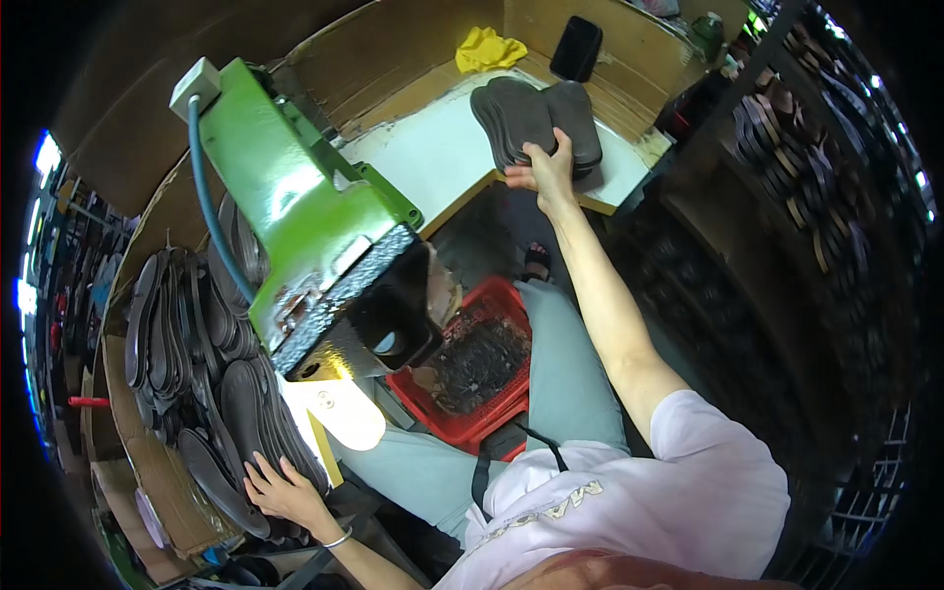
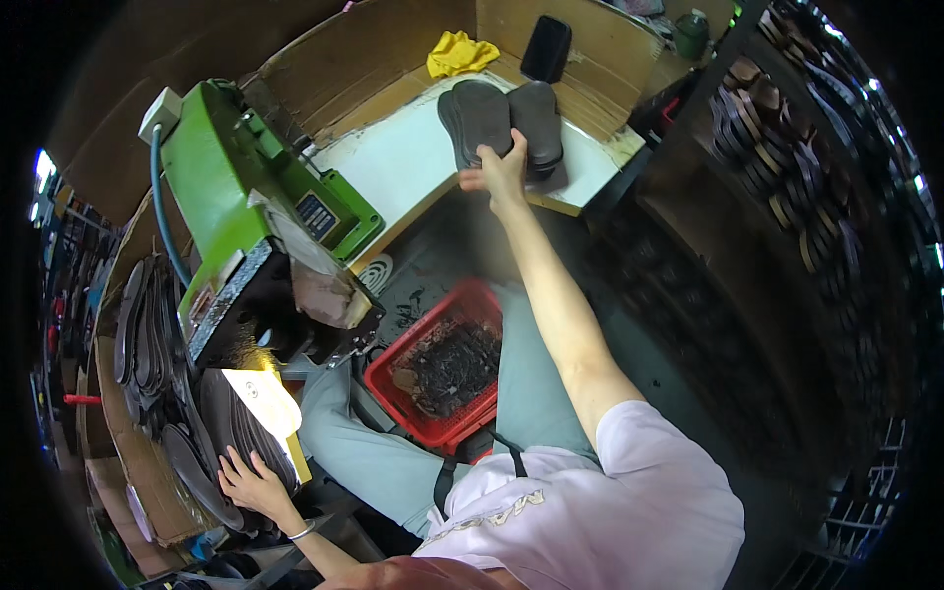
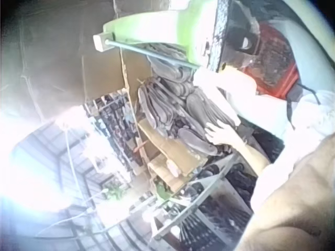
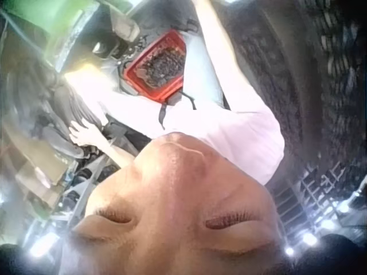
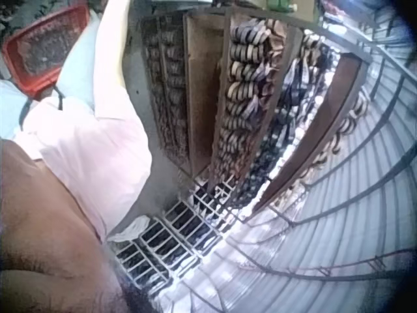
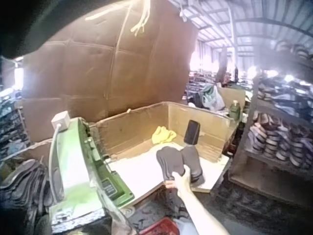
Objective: The person repeatedly picks up dark shoe soles from a stack and presses them against a green grinding machine to smooth the surface. After grinding each sole, the person places it on a nearby pile of finished items. The process is repeated continuously for multiple soles throughout the video.
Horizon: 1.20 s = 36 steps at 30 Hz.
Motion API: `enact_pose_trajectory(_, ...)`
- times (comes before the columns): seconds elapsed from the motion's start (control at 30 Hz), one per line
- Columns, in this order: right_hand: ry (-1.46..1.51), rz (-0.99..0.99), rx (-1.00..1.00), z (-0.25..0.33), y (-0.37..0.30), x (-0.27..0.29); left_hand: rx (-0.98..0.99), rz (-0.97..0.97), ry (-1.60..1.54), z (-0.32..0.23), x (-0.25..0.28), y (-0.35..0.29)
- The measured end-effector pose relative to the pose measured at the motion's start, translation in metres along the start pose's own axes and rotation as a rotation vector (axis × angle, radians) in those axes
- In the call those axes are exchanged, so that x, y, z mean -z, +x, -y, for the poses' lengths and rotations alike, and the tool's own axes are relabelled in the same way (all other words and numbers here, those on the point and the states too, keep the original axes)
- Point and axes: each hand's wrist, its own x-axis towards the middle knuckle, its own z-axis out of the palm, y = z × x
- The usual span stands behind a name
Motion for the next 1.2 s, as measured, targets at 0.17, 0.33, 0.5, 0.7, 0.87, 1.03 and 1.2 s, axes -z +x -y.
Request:
enact_pose_trajectory(0.17,-0.102,0.133,-0.06,-0.011,-0.026,-0.004,0.01,0.012,-0.113,0.017,0.018,-0.001)
enact_pose_trajectory(0.33,0.012,0.209,0.046,-0.059,-0.049,0.061,0.08,-0.213,-0.386,0.005,0.015,0.018)
enact_pose_trajectory(0.5,-0.41,0.487,-0.234,-0.103,-0.16,0.044,0.232,-0.218,-0.614,0.03,0.028,-0.003)
enact_pose_trajectory(0.7,-0.333,1.135,-0.588,-0.154,-0.27,0.005,0.197,-0.2,-0.685,0.019,0.08,-0.032)
enact_pose_trajectory(0.87,0.619,1.178,-1.221,-0.15,-0.298,-0.073,0.097,-0.053,-0.998,0.002,0.126,-0.058)
enact_pose_trajectory(1.03,0.272,0.912,-0.77,-0.165,-0.262,-0.04,-0.115,-0.152,-1.229,-0.026,0.091,-0.059)
enact_pose_trajectory(1.2,0.409,0.572,-0.984,-0.12,-0.28,0.067,0.791,0.084,-2.339,-0.143,0.073,-0.058)
